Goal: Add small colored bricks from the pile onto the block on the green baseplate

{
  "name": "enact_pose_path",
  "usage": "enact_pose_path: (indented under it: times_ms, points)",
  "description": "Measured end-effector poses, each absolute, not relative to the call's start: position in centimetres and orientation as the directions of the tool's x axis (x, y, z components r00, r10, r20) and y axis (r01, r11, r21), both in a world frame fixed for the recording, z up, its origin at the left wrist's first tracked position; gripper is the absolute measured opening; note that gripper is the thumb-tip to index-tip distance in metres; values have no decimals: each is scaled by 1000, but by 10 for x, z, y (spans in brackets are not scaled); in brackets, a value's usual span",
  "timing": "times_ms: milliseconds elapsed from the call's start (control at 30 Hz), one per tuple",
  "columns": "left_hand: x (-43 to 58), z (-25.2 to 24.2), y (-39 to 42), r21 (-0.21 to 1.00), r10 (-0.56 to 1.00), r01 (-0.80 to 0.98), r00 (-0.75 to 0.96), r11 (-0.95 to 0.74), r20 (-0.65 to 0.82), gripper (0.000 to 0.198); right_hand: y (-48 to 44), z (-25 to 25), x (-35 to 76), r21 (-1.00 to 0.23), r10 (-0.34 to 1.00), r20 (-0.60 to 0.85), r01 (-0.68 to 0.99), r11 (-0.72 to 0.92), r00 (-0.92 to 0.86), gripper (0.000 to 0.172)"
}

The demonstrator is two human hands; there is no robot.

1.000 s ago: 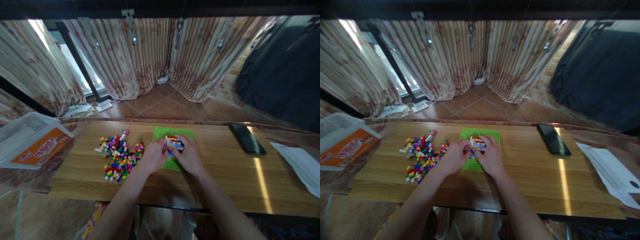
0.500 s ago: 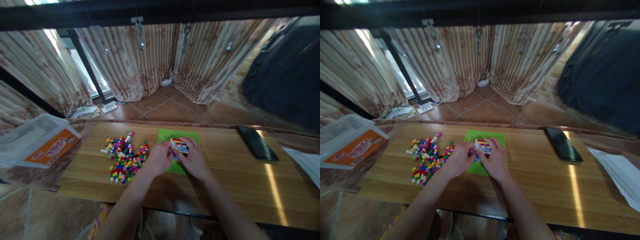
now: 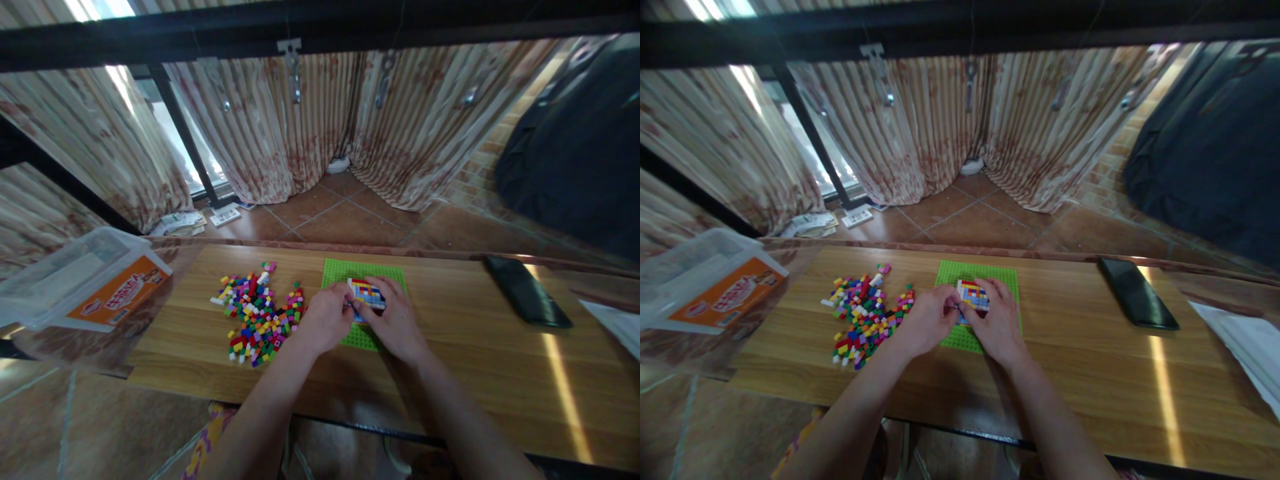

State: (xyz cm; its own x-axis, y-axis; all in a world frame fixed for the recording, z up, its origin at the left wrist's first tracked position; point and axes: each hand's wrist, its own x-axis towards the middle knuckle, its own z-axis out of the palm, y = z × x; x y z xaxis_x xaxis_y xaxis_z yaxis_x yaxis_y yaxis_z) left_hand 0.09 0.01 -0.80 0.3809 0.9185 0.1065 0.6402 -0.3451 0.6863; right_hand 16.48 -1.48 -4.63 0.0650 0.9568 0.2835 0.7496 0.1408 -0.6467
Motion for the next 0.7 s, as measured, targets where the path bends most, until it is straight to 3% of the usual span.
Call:
enact_pose_path:
  times_ms: [467, 567, 700]
  points:
    - [-17, -6, 7, 726, 917, 619, 397, -298, 38, 17, -15, -50, 166, -622, 952, 302, 766, 163, 43, 53]
    - [-43, 1, 18, 648, 968, 734, 250, -204, 22, 20, -15, -48, 167, -604, 951, 308, 778, 174, 27, 53]
    - [-72, 3, 33, 442, 998, 895, 51, -55, 21, 26, -15, -48, 168, -588, 951, 308, 789, 178, 15, 53]
